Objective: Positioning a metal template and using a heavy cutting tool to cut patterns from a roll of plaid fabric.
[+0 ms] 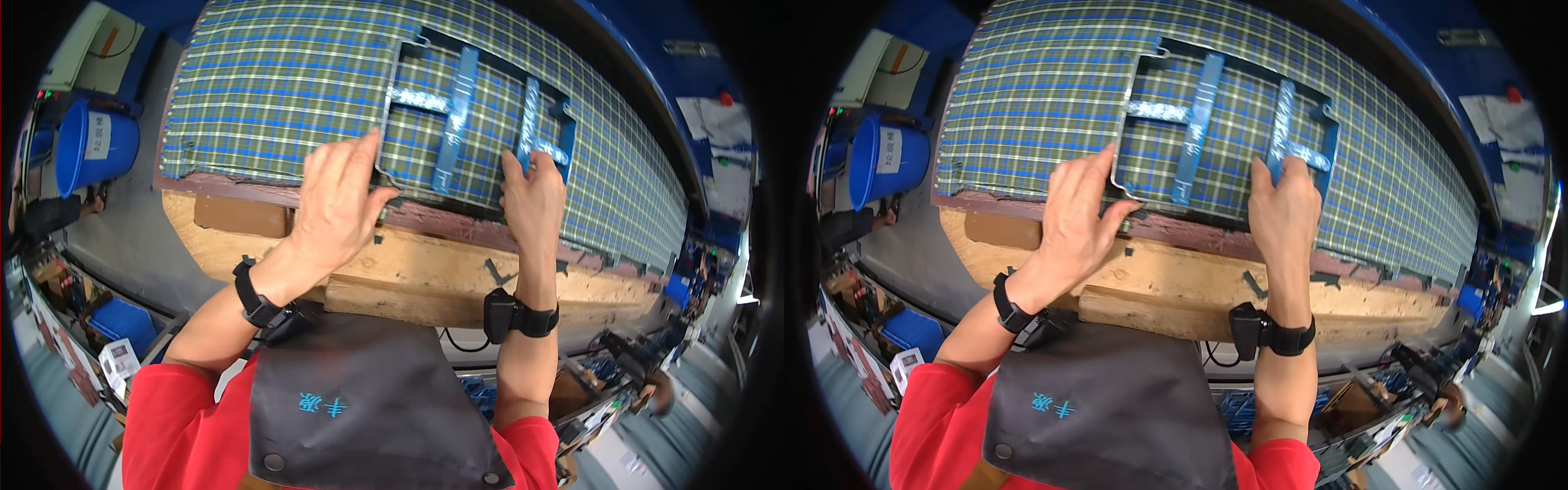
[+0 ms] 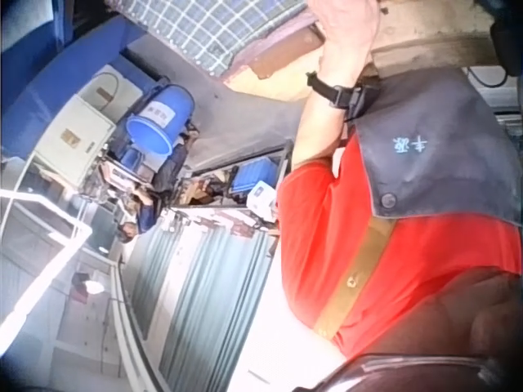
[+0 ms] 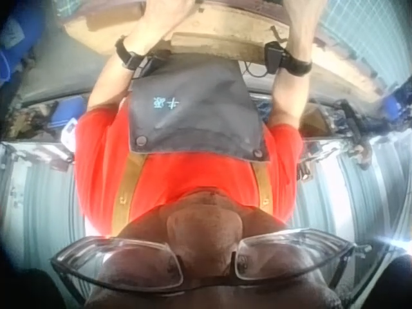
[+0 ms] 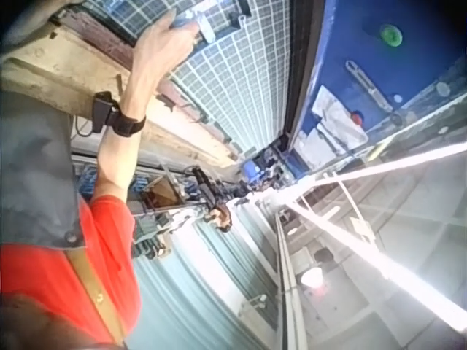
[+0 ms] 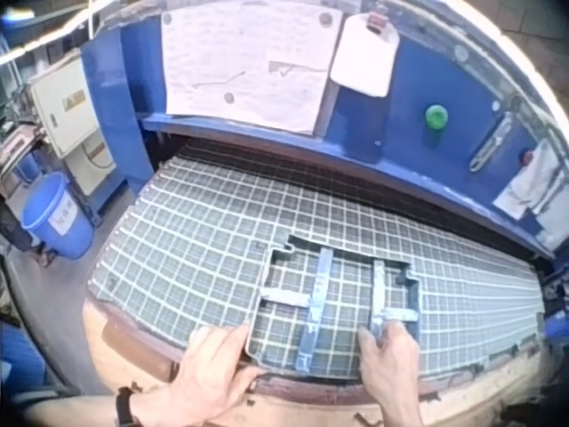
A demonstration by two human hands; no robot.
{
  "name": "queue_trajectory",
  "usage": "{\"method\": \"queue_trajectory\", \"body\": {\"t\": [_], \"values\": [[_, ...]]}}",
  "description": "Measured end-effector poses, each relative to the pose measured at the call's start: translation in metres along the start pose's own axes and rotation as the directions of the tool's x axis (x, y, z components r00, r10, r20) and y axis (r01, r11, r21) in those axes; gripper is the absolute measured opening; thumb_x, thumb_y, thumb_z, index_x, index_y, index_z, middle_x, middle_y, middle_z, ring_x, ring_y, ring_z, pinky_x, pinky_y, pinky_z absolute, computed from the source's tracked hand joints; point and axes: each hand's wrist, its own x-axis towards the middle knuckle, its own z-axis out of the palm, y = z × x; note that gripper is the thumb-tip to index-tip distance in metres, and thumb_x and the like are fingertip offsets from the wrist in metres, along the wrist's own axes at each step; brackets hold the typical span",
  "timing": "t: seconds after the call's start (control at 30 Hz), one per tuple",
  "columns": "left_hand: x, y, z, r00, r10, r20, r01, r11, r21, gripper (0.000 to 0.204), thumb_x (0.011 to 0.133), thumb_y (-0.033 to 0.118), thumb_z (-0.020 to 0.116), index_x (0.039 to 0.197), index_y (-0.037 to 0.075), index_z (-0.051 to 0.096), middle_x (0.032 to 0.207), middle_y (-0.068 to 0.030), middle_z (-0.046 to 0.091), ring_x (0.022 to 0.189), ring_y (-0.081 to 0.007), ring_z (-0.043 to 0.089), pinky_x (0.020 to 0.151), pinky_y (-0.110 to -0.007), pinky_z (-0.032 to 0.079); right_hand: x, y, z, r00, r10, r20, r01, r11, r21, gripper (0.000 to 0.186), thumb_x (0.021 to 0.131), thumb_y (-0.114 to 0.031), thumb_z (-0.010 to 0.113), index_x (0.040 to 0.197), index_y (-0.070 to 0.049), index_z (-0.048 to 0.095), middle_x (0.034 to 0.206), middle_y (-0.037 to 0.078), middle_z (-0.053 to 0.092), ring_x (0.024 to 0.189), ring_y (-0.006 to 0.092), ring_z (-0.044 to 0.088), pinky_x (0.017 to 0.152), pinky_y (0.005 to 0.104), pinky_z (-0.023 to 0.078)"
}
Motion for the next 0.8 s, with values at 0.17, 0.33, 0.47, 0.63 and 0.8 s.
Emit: {"method": "queue_trajectory", "body": {"t": [0.17,0.33,0.47,0.63,0.8], "values": [[0.005,-0.001,0.004,1.0,0.002,-0.006,-0.001,0.995,0.099,0.077,0.078,0.011,0.087,0.145,-0.004,0.052,0.122,-0.017,0.062,0.105,-0.0352,0.057,0.095,-0.046,0.045,0.005,-0.016,-0.015,0.983,-0.139,0.122,0.153,0.982,-0.113,0.034,0.097,-0.025,0.069,0.097,0.008,0.064,0.08,0.03,0.071,0.079,0.0489,0.07,0.074,0.0533,0.055],[0.001,-0.011,0.009,0.999,0.045,-0.023,-0.041,0.986,0.163,0.077,0.079,0.013,0.087,0.145,-0.006,0.051,0.123,-0.0189,0.06,0.107,-0.0334,0.056,0.093,-0.046,0.042,0.009,-0.002,0.002,0.975,-0.221,0.027,0.222,0.974,-0.045,0.032,0.093,-0.023,0.066,0.096,0.009,0.066,0.076,0.03,0.071,0.073,0.0477,0.072,0.071,0.0551,0.057],[-0.002,-0.015,0.008,0.999,0.038,-0.029,-0.033,0.988,0.154,0.078,0.08,0.013,0.087,0.146,-0.006,0.051,0.12,-0.0183,0.061,0.106,-0.0339,0.056,0.094,-0.045,0.043,0.009,-0.005,0.003,0.978,-0.204,0.047,0.204,0.979,-0.007,0.031,0.093,-0.022,0.066,0.094,0.009,0.066,0.075,0.029,0.071,0.072,0.047,0.072,0.071,0.0544,0.057],[-0.001,-0.017,0.007,0.998,0.047,-0.034,-0.041,0.988,0.146,0.079,0.079,0.011,0.087,0.147,-0.006,0.05,0.119,-0.0184,0.061,0.106,-0.0341,0.056,0.094,-0.045,0.043,0.006,-0.008,0.002,0.979,-0.199,0.04,0.2,0.979,-0.039,0.031,0.093,-0.022,0.067,0.093,0.009,0.066,0.076,0.029,0.071,0.072,0.0457,0.073,0.07,0.0532,0.058],[-0.001,-0.02,0.005,0.997,0.068,-0.033,-0.063,0.988,0.144,0.079,0.079,0.012,0.087,0.146,-0.006,0.05,0.12,-0.0188,0.061,0.106,-0.0344,0.055,0.093,-0.045,0.044,0.005,-0.006,0.003,0.979,-0.2,0.036,0.202,0.979,-0.042,0.032,0.094,-0.022,0.068,0.094,0.01,0.067,0.072,0.024,0.069,0.066,0.0388,0.069,0.065,0.0487,0.054]]}}
